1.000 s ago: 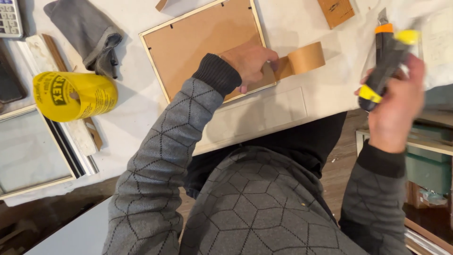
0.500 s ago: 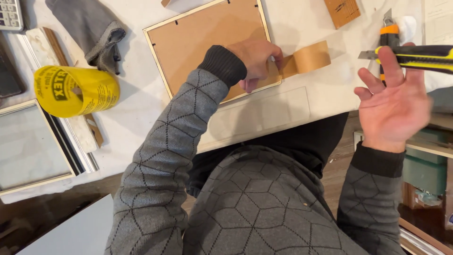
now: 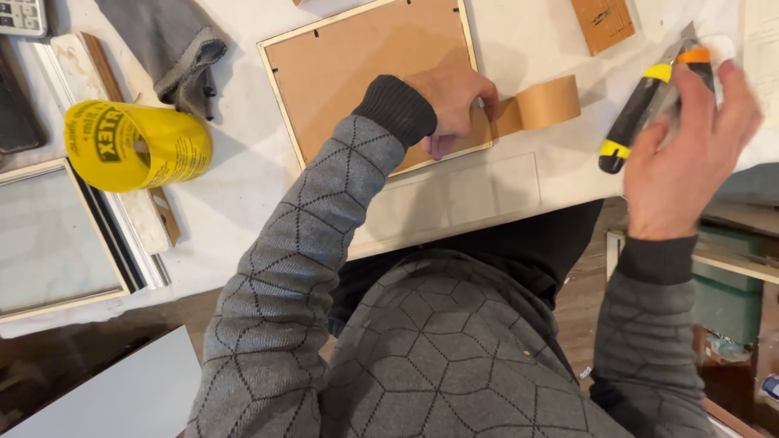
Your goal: Applying adhesive tape and liquid sealant to a picture frame component at a workbench.
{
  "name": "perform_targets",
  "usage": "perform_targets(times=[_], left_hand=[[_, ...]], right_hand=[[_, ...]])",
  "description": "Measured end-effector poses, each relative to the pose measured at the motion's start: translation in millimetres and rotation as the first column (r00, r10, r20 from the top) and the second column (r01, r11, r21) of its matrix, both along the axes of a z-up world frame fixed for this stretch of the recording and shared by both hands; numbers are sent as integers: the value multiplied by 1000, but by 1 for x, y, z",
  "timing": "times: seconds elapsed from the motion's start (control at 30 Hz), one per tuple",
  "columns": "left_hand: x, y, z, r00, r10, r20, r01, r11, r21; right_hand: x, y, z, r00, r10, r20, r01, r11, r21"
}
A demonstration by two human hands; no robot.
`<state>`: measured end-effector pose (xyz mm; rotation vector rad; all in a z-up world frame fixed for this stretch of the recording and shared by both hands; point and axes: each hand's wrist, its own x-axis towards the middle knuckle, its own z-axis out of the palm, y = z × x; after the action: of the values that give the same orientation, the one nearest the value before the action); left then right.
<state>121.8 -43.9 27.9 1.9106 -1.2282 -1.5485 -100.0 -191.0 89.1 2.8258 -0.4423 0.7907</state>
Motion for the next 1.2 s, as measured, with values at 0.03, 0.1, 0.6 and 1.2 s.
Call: perform_targets(times=[0.03,0.1,0.6,1.2], left_hand=[[0,0,-1,1000,0,0,0,1000,-3],[-1,2,-5,999,16,-32,-17,999,-29],[2,-2,-19,985,46,-167,-48,999,-8],[3,2,-27,969,87,-230,-106,992,-72]], right_hand=[[-3,5,-6,1000,0,0,0,1000,-3],[-9,18,-19,998,-51,-49,65,930,363],[39,73,-86,974,-57,-219,184,763,620],[50,70,-76,935,-43,-352,246,794,556]])
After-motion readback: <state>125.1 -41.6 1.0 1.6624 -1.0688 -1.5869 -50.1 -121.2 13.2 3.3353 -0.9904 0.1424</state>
